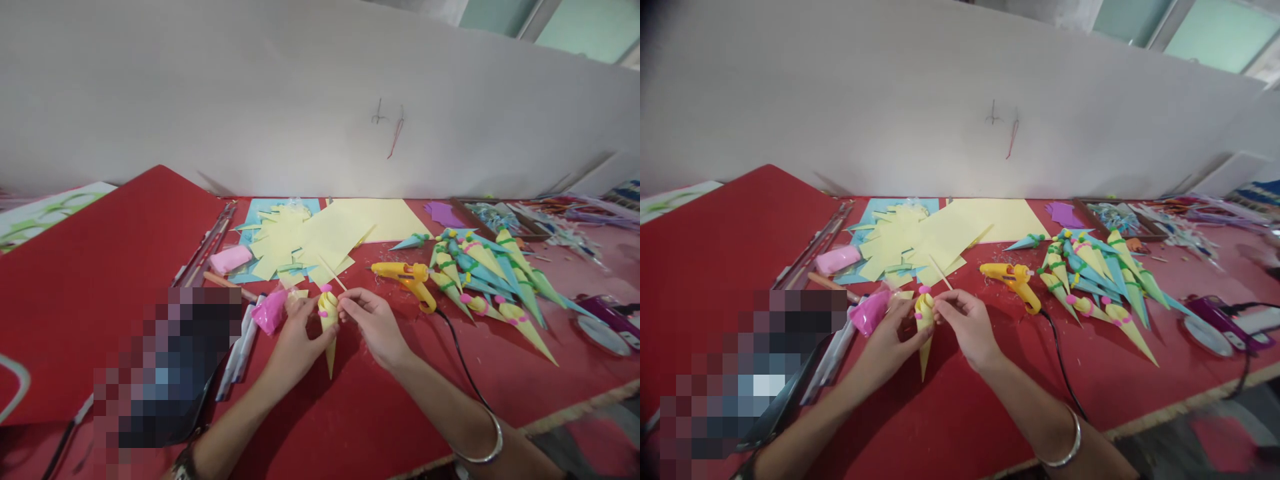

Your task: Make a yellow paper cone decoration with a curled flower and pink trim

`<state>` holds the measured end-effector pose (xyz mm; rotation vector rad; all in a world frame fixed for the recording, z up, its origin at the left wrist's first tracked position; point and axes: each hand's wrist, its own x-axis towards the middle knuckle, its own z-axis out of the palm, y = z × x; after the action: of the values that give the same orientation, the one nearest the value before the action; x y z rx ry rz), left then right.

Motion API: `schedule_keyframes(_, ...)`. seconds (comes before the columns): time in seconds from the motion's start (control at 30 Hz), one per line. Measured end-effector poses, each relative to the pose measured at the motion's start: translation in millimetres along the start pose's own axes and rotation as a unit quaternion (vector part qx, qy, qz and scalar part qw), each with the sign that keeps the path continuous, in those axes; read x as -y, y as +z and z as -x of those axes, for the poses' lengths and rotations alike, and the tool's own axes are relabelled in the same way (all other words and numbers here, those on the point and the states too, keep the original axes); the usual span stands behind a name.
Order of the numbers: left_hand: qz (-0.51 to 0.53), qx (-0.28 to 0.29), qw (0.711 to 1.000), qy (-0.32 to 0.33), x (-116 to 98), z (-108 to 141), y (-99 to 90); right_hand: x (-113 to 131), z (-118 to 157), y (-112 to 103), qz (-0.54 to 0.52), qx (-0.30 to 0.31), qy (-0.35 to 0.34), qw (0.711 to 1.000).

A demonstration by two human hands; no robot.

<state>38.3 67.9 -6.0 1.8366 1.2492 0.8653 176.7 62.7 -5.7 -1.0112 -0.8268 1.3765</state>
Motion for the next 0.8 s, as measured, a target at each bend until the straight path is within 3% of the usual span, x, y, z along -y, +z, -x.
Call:
schedule_keyframes(0.37, 0.210, 0.041, 0.970, -0.115, -12, -4, -7.3, 1, 0, -1, 0.026, -0.003, -0.005, 1.000)
schedule_keyframes(0.57, 0.224, 0.069, 0.962, -0.143, -15, -4, -8.6, 2, 1, -1, 0.031, 0.005, -0.032, 0.999)
schedule_keyframes(0.8, 0.243, 0.049, 0.958, -0.145, -15, -4, -6.8, 1, 0, -2, 0.005, 0.009, -0.020, 1.000)
